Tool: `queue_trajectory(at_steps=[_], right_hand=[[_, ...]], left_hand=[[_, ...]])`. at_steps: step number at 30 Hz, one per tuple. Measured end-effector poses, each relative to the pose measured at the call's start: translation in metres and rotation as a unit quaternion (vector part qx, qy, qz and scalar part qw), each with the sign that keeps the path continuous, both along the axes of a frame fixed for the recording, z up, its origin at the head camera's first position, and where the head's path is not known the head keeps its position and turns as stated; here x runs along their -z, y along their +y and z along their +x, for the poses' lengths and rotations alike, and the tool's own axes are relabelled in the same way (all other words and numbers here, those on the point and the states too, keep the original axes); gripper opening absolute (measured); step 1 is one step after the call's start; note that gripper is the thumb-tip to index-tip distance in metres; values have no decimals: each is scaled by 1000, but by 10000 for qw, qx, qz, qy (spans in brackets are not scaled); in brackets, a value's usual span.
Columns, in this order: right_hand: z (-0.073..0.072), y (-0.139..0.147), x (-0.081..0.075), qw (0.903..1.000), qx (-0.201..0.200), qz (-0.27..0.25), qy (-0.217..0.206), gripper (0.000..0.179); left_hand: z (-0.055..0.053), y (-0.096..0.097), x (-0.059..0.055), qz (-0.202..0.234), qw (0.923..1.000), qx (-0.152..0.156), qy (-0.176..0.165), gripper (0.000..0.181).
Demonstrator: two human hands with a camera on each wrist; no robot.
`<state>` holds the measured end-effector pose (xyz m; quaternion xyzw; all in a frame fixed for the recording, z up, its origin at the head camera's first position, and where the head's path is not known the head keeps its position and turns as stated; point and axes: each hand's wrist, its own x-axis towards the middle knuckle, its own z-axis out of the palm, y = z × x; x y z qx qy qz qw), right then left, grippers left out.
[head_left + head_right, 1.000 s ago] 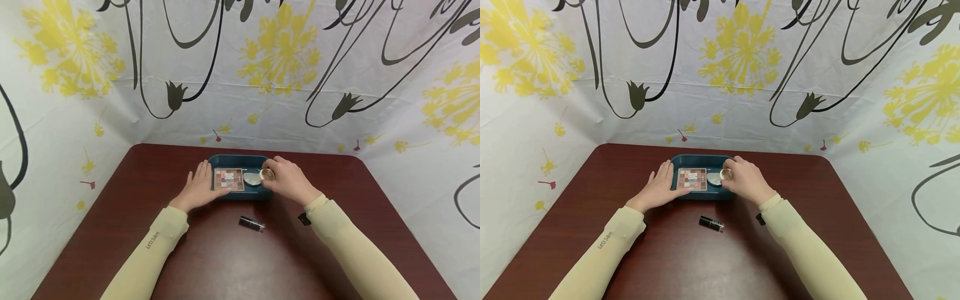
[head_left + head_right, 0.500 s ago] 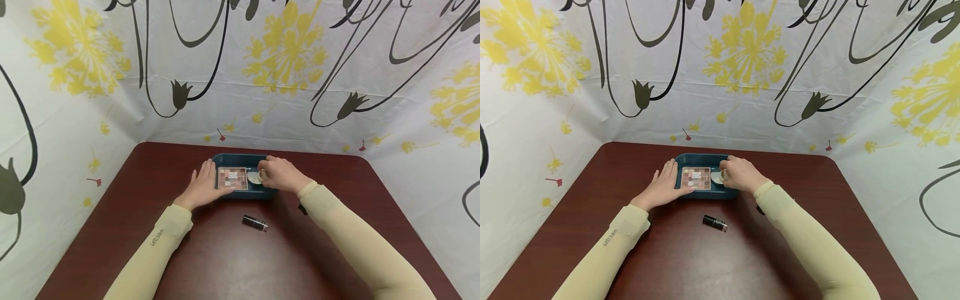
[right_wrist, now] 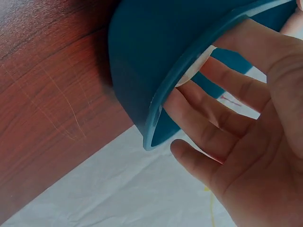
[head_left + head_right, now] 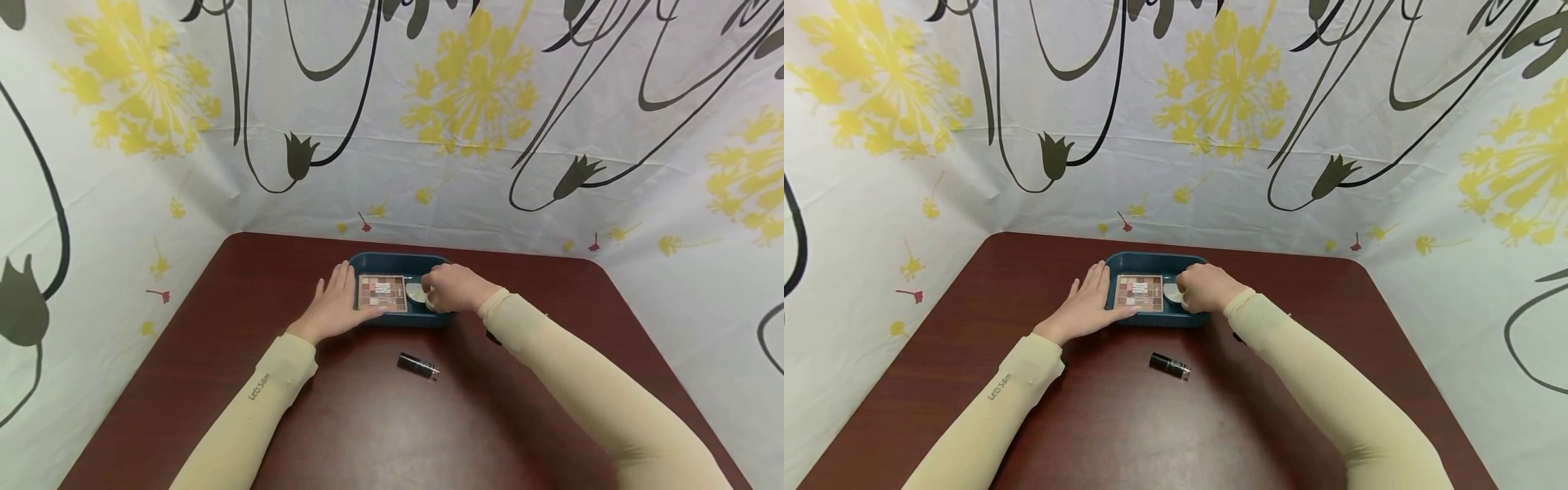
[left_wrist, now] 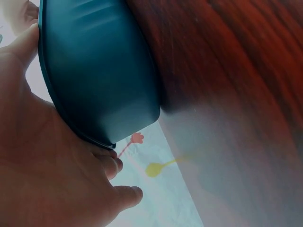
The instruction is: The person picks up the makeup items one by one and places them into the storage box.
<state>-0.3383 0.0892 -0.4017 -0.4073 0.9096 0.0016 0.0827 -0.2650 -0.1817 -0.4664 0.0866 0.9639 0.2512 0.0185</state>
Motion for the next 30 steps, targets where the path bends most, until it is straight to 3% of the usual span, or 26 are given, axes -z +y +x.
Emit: queue_trajectory(at_steps=[12, 30], right_hand=[[-5, -5, 5, 9982, 93, 395, -435, 21], [-11, -12, 5, 9942, 60, 1028, -298, 13]], left_hand=[[0, -2, 1, -37, 10000, 9, 64, 122], [2, -3, 0, -124, 9999, -16, 71, 122]])
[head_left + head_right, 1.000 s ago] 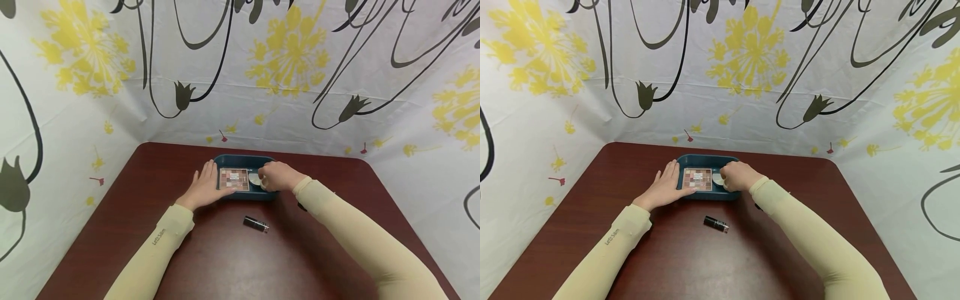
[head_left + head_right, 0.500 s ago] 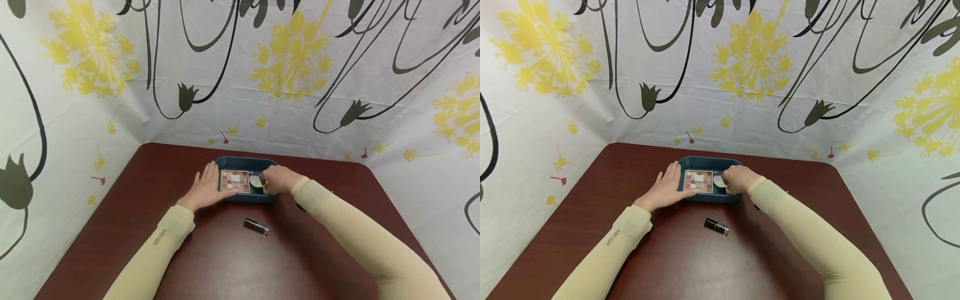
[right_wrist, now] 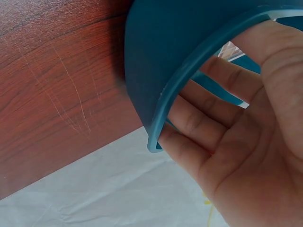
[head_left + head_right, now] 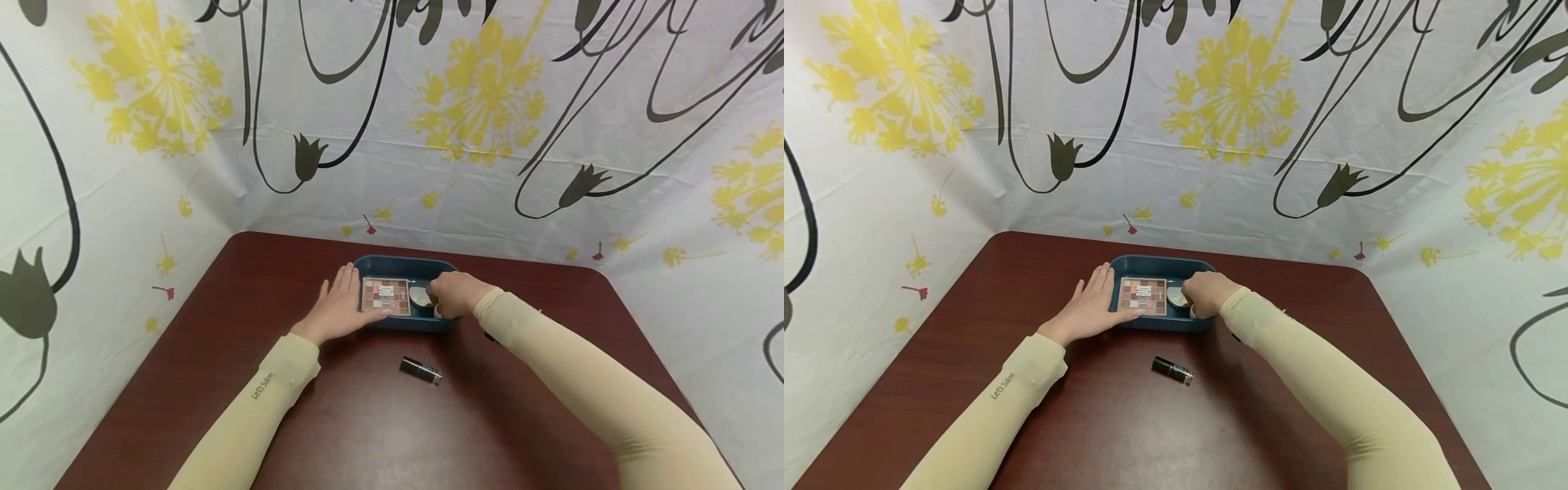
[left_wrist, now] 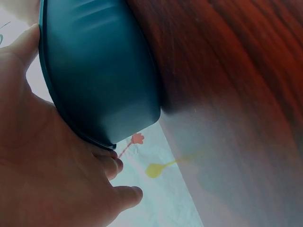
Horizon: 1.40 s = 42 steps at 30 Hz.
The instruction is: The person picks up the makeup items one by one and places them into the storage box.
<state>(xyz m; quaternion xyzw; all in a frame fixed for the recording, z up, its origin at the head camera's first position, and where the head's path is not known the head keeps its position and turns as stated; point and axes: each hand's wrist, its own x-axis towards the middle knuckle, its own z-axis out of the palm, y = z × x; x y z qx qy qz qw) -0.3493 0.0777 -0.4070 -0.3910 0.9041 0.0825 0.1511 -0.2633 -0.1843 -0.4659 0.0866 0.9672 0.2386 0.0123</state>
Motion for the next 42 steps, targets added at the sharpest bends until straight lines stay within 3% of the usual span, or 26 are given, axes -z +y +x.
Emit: queue_trajectory(at_steps=[23, 37, 42], right_hand=[[-2, 5, 12, 9999, 12, -135, 99, 15], [-1, 9, 2, 9980, -21, -605, -179, 16], [-2, 10, -3, 9966, -121, -818, 1, 24]], left_hand=[[-5, 4, 4, -80, 10000, 18, -1, 124], [-3, 2, 3, -77, 10000, 42, 7, 123], [-4, 0, 4, -67, 9999, 26, 75, 125]])
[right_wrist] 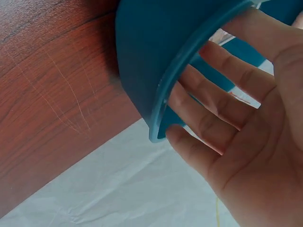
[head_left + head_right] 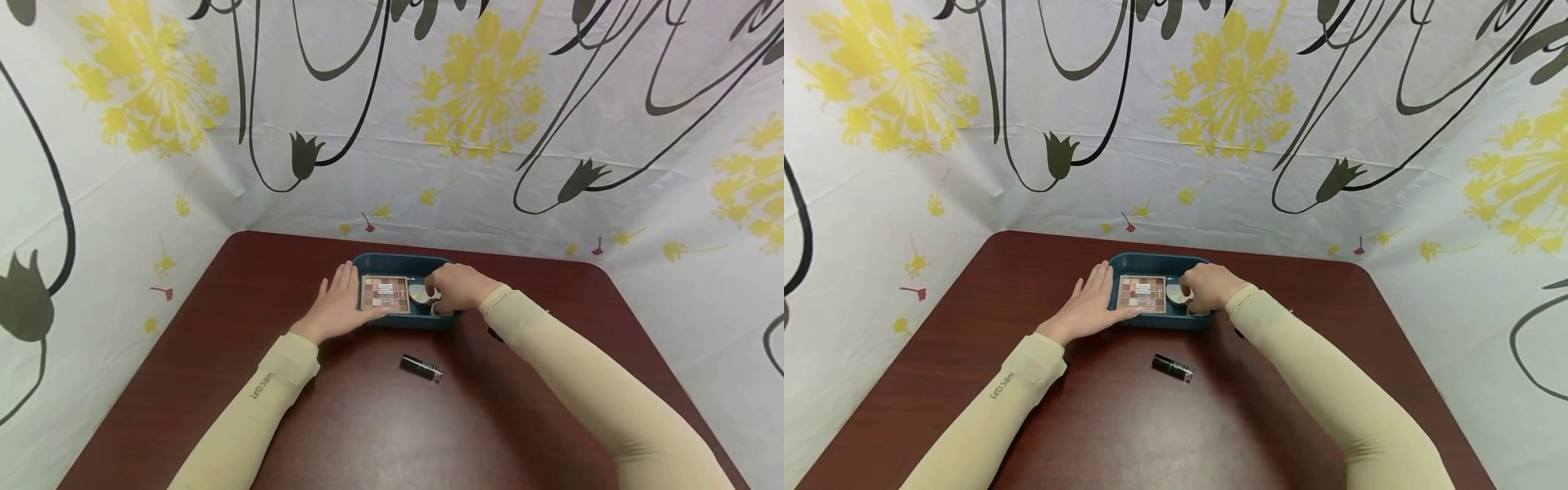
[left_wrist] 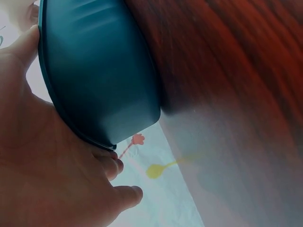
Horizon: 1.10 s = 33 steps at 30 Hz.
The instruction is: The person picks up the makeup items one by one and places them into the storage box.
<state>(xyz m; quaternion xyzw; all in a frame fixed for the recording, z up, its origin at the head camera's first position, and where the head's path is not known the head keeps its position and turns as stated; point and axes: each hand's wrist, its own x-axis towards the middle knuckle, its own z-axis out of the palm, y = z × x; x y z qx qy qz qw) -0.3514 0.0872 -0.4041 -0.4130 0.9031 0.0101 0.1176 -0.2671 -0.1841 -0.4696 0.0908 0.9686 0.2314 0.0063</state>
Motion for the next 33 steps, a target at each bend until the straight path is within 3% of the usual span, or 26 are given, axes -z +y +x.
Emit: queue_trajectory(at_steps=[10, 16, 25, 33], right_hand=[[-1, 2, -1, 9991, 245, -303, 189, 31], [2, 9, -2, 9969, 281, -601, 419, 26], [9, 20, -2, 9886, 433, -1290, 647, 26], [20, 30, 1, 9800, 551, -1607, 1041, 31]], left_hand=[[1, 0, -1, 32, 10000, 7, -42, 123], [2, 1, -3, 114, 9999, 13, -25, 118], [2, 2, -5, 55, 10000, 13, -16, 119], [1, 2, -2, 15, 10000, 3, -41, 119]])
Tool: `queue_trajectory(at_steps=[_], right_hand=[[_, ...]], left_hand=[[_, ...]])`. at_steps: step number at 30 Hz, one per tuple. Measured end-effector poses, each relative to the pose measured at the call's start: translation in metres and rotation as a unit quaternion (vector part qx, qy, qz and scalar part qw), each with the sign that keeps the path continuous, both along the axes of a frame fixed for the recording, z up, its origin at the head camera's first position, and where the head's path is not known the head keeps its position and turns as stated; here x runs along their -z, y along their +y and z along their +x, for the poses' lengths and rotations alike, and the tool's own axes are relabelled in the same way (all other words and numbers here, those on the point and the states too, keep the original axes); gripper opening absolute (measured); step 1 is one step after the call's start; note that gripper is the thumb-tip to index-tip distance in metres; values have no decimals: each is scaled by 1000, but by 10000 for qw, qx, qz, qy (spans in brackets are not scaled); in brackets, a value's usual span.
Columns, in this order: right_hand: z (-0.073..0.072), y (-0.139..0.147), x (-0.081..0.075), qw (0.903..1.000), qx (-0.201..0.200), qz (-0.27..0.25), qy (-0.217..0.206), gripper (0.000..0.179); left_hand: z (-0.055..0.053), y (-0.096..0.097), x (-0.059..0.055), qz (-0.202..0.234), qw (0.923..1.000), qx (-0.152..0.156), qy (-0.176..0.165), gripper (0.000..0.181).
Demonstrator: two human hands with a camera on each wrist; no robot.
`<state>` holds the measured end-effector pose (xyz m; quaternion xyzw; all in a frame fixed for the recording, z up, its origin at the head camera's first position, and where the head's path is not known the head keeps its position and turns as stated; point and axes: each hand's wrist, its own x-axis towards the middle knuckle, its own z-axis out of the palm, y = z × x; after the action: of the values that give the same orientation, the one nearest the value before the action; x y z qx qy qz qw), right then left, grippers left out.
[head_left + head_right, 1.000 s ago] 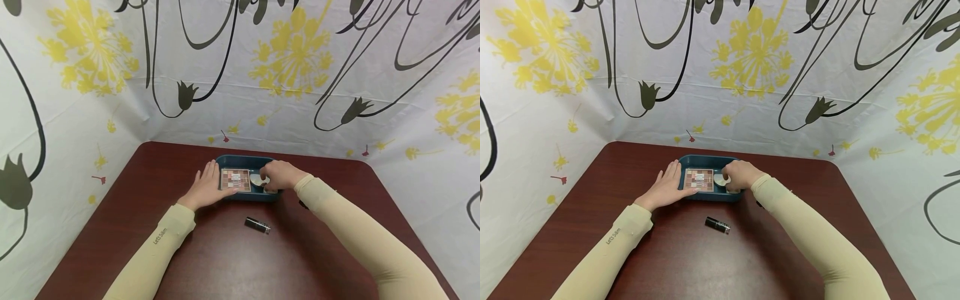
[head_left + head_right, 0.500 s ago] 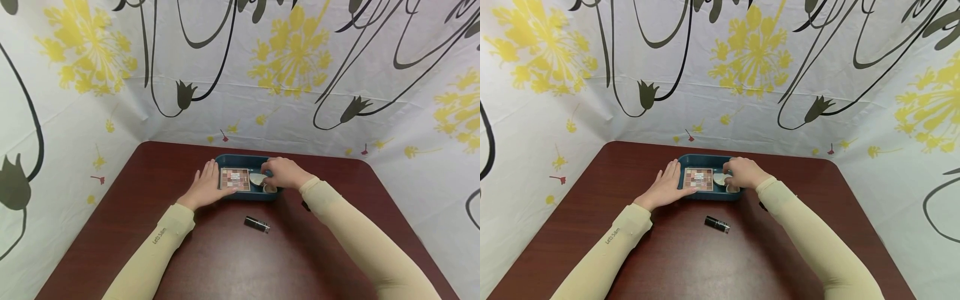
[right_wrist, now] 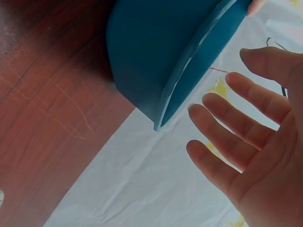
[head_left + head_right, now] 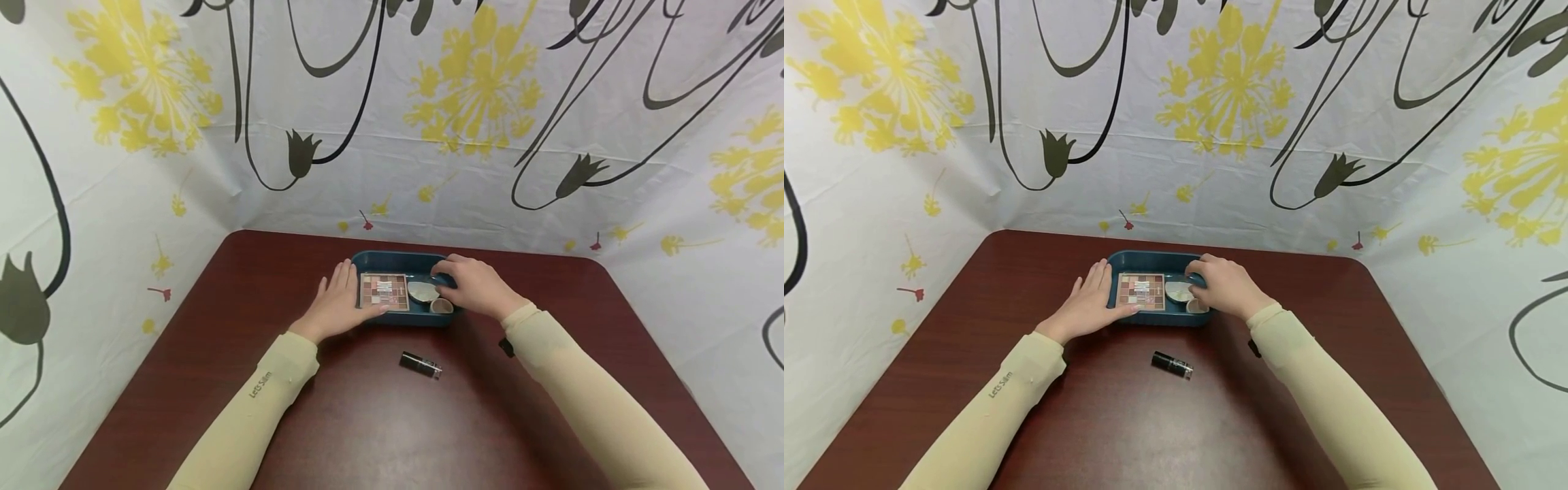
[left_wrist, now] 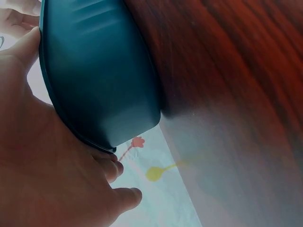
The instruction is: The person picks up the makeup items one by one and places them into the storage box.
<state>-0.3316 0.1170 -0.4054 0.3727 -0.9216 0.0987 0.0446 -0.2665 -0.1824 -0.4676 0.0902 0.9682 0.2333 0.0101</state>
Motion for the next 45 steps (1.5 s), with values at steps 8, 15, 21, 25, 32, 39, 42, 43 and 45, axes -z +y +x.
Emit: queue_trajectory(at_steps=[8, 15, 21, 25, 32, 39, 42, 43, 45], right_hand=[[12, 10, 7, 9989, 176, -384, 198, 32], [25, 20, 18, 9973, 243, -573, 383, 36], [34, 33, 24, 9957, 376, -688, 489, 36], [37, 42, 27, 9943, 481, -769, 564, 36], [39, 58, 33, 9926, 752, -774, 553, 40], [42, 78, 40, 9912, 1038, -672, 465, 41], [43, 86, 41, 9907, 1138, -584, 461, 40], [43, 89, 42, 9903, 1187, -551, 464, 40], [44, 95, 43, 9894, 1280, -516, 442, 39]], left_hand=[[-1, 0, 3, 57, 10000, 13, 41, 121], [-1, 2, 3, 32, 9999, -27, 116, 122], [0, 0, 1, -8, 10000, 5, 75, 123], [1, -1, -2, -14, 10000, 3, 46, 122], [1, -1, -2, -25, 10000, -23, 62, 121], [-1, 0, 1, -70, 10000, -14, 54, 122], [-1, 1, 1, -83, 9999, -38, 76, 122], [-1, 1, 1, -73, 9999, -45, 82, 122], [-1, 1, 1, -55, 9999, -46, 99, 122]])
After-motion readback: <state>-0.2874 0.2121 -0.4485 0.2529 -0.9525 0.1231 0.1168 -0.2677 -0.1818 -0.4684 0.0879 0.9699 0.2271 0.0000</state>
